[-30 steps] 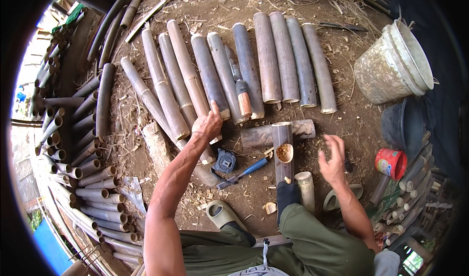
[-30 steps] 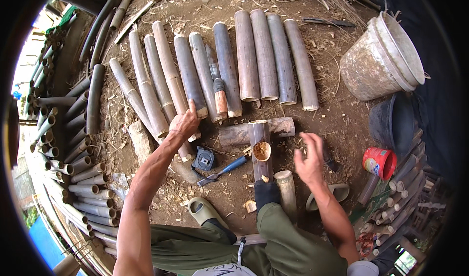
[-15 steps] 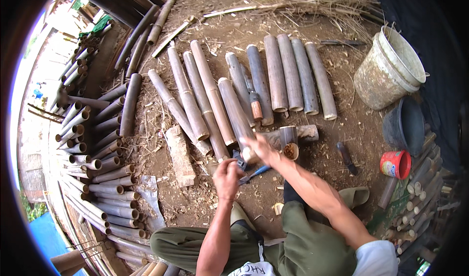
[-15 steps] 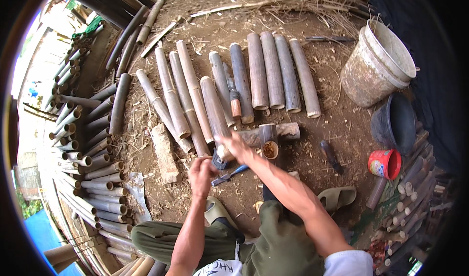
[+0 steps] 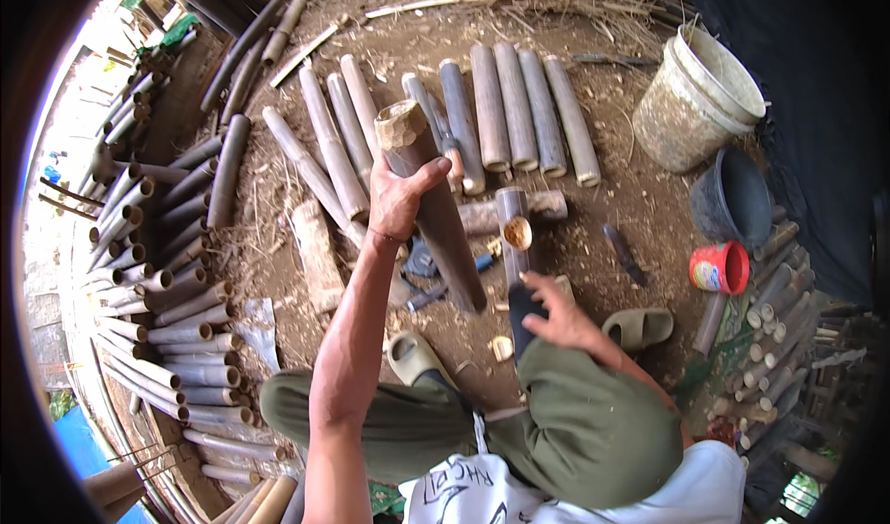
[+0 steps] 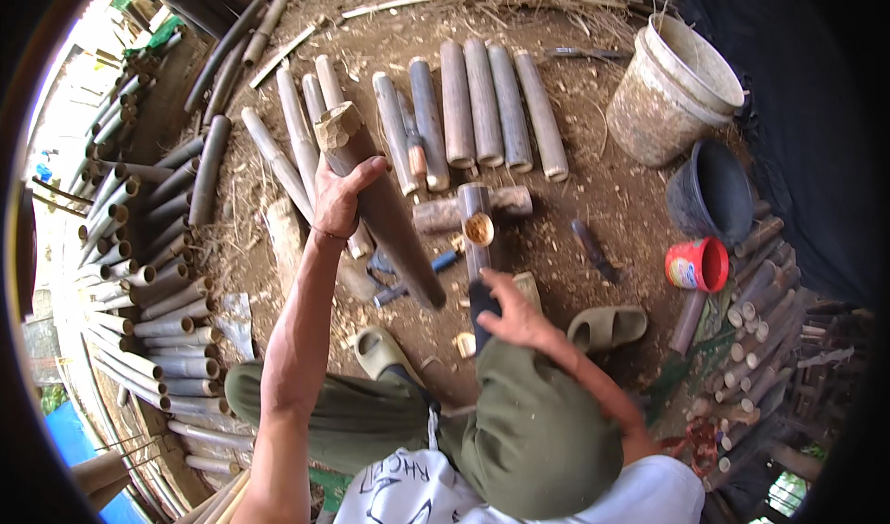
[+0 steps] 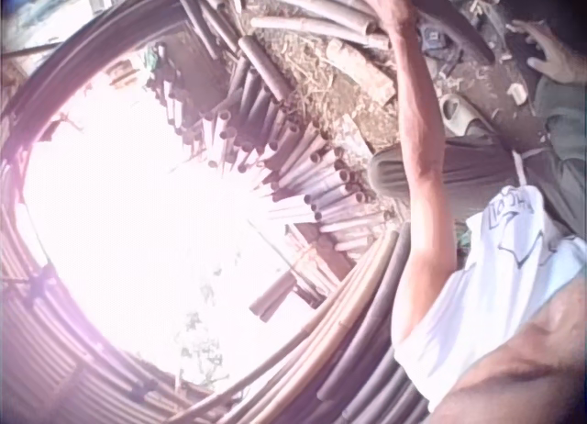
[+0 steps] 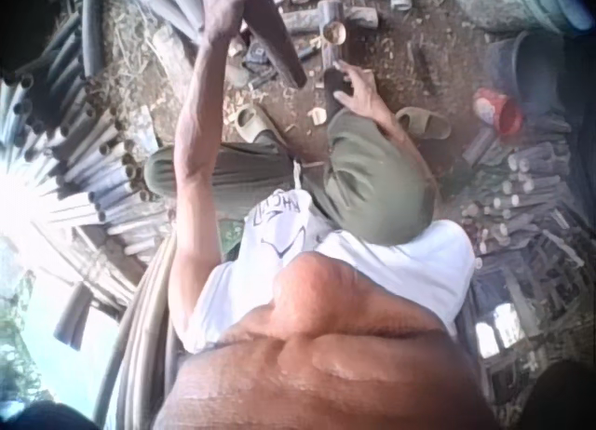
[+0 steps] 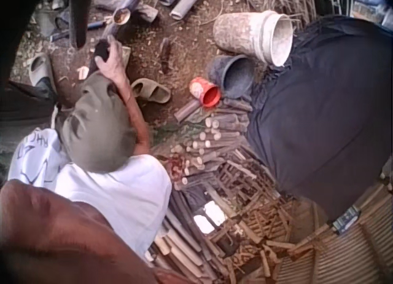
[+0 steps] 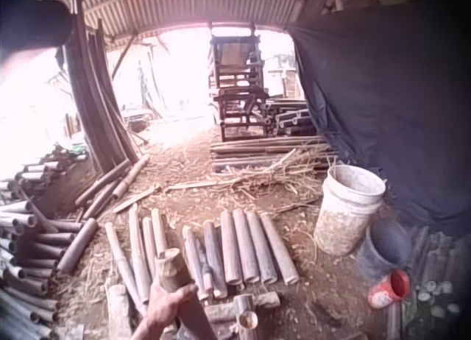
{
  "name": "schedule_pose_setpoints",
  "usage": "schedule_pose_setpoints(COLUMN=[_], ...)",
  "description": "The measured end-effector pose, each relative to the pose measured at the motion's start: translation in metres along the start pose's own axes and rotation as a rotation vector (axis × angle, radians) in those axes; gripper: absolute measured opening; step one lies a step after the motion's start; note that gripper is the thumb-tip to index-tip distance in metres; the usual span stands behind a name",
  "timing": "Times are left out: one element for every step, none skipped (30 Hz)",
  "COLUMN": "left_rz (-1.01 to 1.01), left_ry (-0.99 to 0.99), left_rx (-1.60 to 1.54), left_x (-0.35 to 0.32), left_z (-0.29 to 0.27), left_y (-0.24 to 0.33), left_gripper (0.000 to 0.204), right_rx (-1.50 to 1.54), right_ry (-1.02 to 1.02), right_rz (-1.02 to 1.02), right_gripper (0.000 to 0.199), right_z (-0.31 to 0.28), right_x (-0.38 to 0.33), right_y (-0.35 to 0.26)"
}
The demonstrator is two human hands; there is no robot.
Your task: The person measures, cuts, and carves bamboo segments using a measuring tape, saw, and carving tool.
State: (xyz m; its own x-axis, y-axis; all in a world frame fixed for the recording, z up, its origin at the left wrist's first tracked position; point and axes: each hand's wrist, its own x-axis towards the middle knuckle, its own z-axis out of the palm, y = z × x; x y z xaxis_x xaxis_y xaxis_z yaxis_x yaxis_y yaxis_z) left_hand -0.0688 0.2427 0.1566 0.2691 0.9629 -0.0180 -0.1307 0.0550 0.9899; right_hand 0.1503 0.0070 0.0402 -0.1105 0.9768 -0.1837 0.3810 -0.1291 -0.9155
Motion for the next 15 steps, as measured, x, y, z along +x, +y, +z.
schedule_pose_setpoints(left_rz=[0.049, 0.11, 0.111, 0.092, 0.081, 0.122, 0.153, 0.191, 0.228, 0.24, 0.25, 0.253, 0.276, 0.302, 0.328], left_ry=[-0.037, -0.072, -0.091, -0.089, -0.086, -0.05, -0.004, -0.023, -0.055, -0.095, -0.133, -0.18, -0.176, -0.196, -0.215], left_rx=[0.0, 0.009, -0.026, -0.033, -0.037, 0.026, 0.109, 0.09, 0.052, 0.07, 0.093, 0.062, 0.149, 0.14, 0.13], left_x=[-0.007, -0.01, -0.016, -0.022, -0.026, -0.025, -0.028, -0.029, -0.031, -0.029, -0.027, -0.024, -0.021, -0.018, -0.014], left_z=[0.011, 0.02, 0.023, 0.032, 0.038, 0.042, 0.039, 0.048, 0.057, 0.064, 0.069, 0.078, 0.088, 0.1, 0.112], left_y=[-0.007, -0.013, -0.024, -0.029, -0.029, -0.027, -0.022, -0.01, 0.004, 0.021, 0.039, 0.053, 0.068, 0.078, 0.082], left_gripper=[0.064, 0.066, 0.068, 0.069, 0.07, 0.07, 0.07, 0.07, 0.069, 0.069, 0.068, 0.067, 0.067, 0.065, 0.064], right_rx=[-0.096, -0.19, -0.266, -0.35, -0.432, -0.512, -0.496, -0.493, -0.492, -0.486, -0.474, -0.471, -0.462, -0.451, -0.437], right_ry=[0.109, 0.198, 0.276, 0.266, 0.255, 0.243, 0.131, 0.083, 0.051, 0.035, 0.037, 0.043, 0.05, 0.053, 0.057], right_rz=[0.031, 0.097, 0.164, 0.286, 0.402, 0.518, 0.701, 0.773, 0.818, 0.847, 0.84, 0.836, 0.835, 0.833, 0.835], right_gripper=[0.072, 0.073, 0.074, 0.074, 0.074, 0.074, 0.081, 0.082, 0.083, 0.084, 0.085, 0.086, 0.087, 0.088, 0.089], right_z=[-0.021, -0.035, -0.036, -0.033, -0.027, -0.024, -0.009, -0.004, 0.004, 0.007, 0.011, 0.011, 0.01, 0.01, 0.009], right_x=[-0.015, -0.03, -0.046, -0.065, -0.08, -0.092, -0.091, -0.095, -0.102, -0.107, -0.108, -0.109, -0.111, -0.112, -0.115], right_y=[0.011, 0.028, 0.045, 0.062, 0.073, 0.084, 0.065, 0.058, 0.059, 0.062, 0.067, 0.073, 0.078, 0.082, 0.084])
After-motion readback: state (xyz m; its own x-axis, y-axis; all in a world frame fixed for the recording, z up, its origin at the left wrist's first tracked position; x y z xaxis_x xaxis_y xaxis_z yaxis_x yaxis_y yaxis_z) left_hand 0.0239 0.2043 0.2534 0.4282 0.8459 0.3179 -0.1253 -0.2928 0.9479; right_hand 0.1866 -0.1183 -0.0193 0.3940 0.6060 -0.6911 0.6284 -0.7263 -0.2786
